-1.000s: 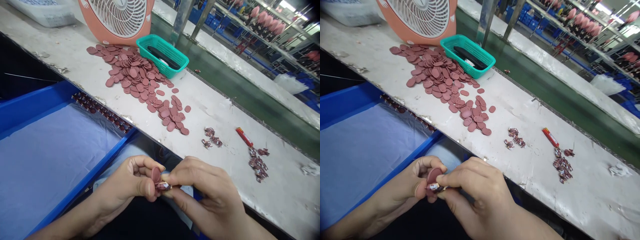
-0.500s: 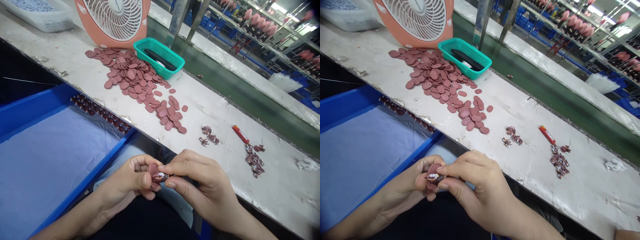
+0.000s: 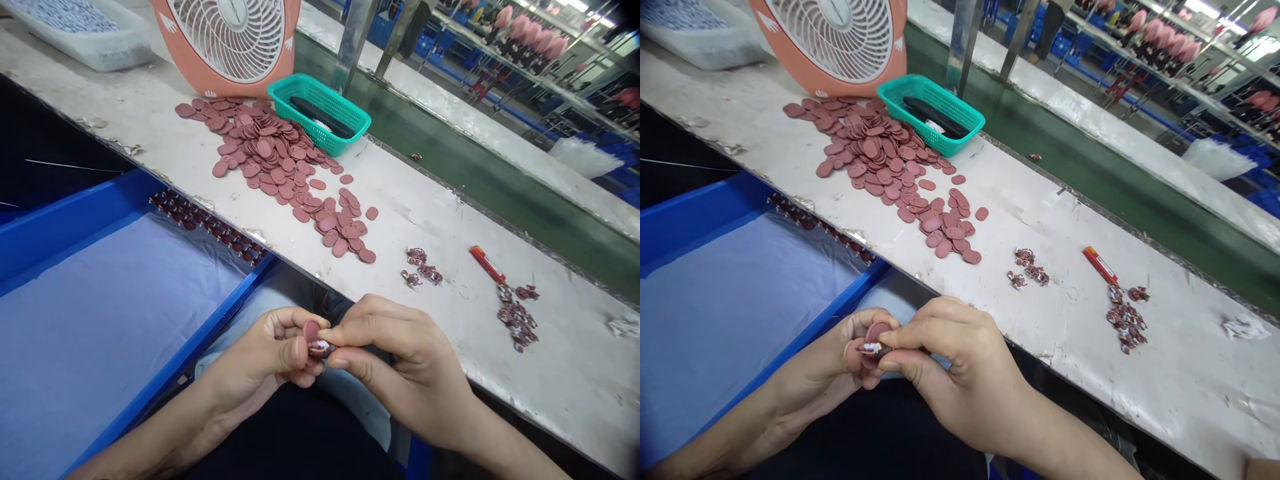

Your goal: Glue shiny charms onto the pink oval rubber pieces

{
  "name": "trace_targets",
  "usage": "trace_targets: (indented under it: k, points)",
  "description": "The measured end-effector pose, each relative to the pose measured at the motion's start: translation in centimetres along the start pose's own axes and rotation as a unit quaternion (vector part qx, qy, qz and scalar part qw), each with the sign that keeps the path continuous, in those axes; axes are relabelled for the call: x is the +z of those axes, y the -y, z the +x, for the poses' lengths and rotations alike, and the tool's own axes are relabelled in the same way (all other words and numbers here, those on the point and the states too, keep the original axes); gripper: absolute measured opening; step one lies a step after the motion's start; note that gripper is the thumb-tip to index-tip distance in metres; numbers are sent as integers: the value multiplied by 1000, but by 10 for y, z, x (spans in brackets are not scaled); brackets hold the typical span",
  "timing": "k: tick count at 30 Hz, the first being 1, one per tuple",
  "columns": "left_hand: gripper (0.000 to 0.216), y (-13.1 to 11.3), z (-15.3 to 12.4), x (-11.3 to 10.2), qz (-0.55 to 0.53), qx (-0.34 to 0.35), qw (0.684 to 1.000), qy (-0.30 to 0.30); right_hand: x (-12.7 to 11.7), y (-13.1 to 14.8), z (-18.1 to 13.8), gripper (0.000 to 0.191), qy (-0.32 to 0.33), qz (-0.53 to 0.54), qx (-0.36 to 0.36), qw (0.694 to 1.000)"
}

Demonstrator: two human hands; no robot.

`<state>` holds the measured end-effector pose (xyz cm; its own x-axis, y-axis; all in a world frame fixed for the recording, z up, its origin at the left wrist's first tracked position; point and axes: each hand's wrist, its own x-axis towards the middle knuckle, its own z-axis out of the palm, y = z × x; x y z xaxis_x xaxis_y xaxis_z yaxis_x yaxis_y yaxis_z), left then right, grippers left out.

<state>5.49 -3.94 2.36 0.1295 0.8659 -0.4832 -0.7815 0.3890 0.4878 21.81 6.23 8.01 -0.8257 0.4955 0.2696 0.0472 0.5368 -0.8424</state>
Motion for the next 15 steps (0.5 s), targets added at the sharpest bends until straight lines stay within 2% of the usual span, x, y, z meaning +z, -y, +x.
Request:
trace_targets:
  k: [7,12,15]
  points:
    - [46,2,2,-7,2,-3,1000,15,2,-3,-1,9,13,14,26,999]
    - [47,-1,1,-8,6,-2,1000,31,4,-3,-1,35,-4,45,28,999]
    - [46,-1,0,-10,0,-3,999,36,6,-4,-1,23,-21,47,20,998]
